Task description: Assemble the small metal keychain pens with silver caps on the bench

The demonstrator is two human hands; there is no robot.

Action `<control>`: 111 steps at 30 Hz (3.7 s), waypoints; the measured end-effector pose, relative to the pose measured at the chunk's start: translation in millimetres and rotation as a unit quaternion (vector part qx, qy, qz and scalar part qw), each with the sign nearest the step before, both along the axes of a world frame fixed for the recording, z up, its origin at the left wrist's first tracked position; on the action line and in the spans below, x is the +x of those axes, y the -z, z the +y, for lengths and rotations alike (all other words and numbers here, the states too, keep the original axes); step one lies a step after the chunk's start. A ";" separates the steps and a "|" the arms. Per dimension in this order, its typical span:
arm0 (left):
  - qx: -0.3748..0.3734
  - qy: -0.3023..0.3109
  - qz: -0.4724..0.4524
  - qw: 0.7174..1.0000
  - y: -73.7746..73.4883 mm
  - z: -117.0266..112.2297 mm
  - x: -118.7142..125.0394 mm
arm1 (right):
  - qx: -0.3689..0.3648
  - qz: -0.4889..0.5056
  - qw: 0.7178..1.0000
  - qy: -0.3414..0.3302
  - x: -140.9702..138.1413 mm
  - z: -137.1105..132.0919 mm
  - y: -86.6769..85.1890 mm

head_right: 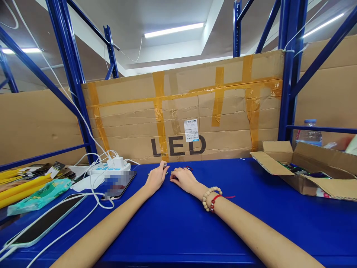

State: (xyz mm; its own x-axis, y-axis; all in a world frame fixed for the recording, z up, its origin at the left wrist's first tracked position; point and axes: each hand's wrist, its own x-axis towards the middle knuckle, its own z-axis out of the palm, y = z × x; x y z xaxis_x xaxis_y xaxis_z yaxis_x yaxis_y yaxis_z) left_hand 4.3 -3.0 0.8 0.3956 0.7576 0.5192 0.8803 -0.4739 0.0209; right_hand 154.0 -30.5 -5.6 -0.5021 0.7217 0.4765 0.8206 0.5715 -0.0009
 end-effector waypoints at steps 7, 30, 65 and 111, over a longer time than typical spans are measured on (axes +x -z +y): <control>0.001 0.010 0.051 0.999 -1.4 -3.1 1.4 | 0.012 -0.018 1.000 -0.001 1.6 1.2 0.3; -0.011 0.049 -0.020 0.999 4.3 4.6 0.2 | 0.062 0.233 0.969 0.047 3.9 2.5 2.6; -0.045 0.058 0.050 0.996 -1.2 0.6 0.3 | 0.077 0.101 0.986 0.107 2.4 1.9 5.5; 0.005 0.018 0.117 0.993 -1.5 -4.6 2.0 | -0.031 0.032 0.989 0.143 2.7 -1.3 0.1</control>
State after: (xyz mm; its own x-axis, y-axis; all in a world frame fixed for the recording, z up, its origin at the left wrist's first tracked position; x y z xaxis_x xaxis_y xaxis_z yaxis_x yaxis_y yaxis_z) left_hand 6.4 -7.6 2.4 0.5328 0.7362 0.4173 0.8431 -0.5045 -0.1863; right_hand 156.7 -31.8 -5.8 -0.2440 0.8588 0.4505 0.9457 0.3136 -0.0856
